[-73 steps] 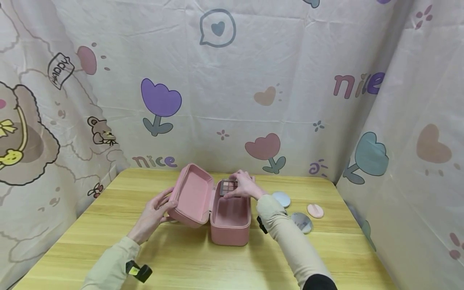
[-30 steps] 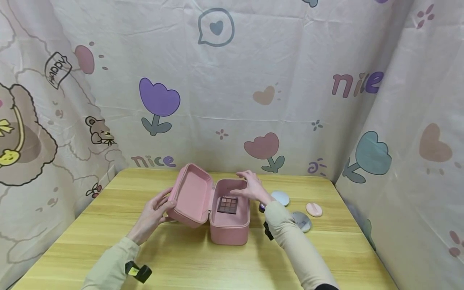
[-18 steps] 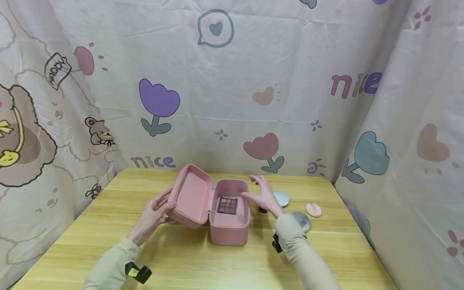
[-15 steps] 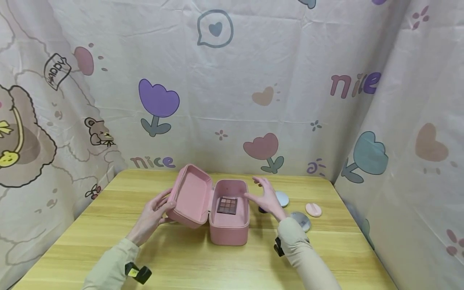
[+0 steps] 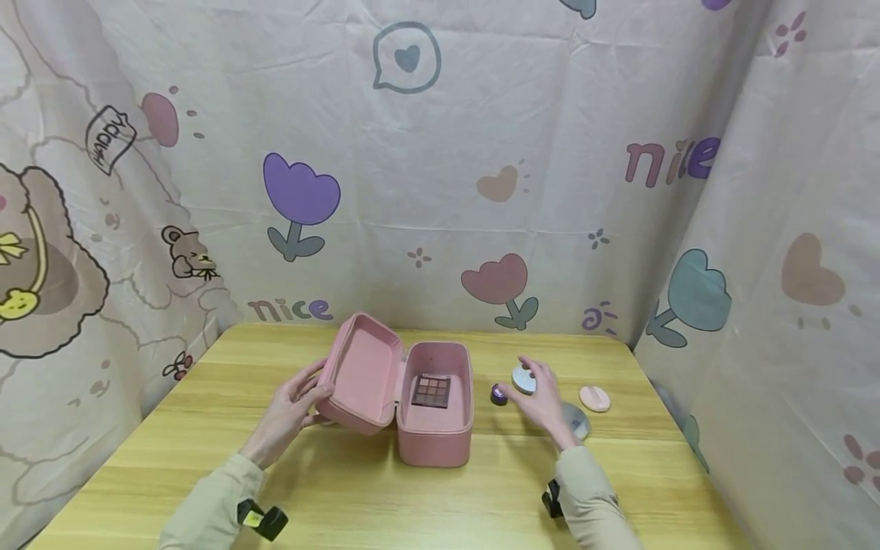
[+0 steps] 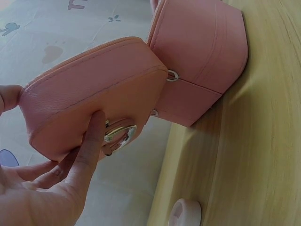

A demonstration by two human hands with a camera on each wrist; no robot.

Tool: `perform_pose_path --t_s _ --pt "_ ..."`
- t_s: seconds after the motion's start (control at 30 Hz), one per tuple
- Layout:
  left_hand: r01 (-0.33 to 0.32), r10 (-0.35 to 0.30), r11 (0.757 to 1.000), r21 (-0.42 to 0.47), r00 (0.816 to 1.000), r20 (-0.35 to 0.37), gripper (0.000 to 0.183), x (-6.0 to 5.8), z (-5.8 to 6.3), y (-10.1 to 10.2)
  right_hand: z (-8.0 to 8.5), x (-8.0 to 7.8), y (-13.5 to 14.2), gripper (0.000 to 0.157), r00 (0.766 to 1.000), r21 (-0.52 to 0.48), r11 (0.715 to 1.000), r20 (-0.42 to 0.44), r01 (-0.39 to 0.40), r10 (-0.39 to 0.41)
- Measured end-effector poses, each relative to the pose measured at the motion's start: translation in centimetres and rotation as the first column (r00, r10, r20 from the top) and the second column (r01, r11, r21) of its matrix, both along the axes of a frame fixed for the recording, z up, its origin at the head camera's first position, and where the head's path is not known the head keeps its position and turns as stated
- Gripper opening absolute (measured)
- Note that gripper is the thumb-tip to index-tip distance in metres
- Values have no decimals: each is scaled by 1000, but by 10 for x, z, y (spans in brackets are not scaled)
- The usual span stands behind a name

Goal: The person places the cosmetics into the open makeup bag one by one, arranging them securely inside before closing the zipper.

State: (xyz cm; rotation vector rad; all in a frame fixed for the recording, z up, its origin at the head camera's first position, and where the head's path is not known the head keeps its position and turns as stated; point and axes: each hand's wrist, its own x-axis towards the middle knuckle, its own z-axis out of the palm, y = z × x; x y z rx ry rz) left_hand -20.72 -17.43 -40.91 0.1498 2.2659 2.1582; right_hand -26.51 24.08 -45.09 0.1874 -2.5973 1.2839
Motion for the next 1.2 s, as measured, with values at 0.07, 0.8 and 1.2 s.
perform_pose_path --t_s 0.07,0.8,1.2 --pt "-2 2 1000 -4 1000 1 66 0 -1 0 -1 4 8 73 999 13 999 32 29 -30" --pt "3 -3 1000 10 1000 -9 65 1 -3 0 -5 33 81 86 952 125 969 198 212 -234" --pt "2 -2 1000 9 1000 -12 65 0 -4 -1 -19 37 96 92 925 308 924 230 226 -303"
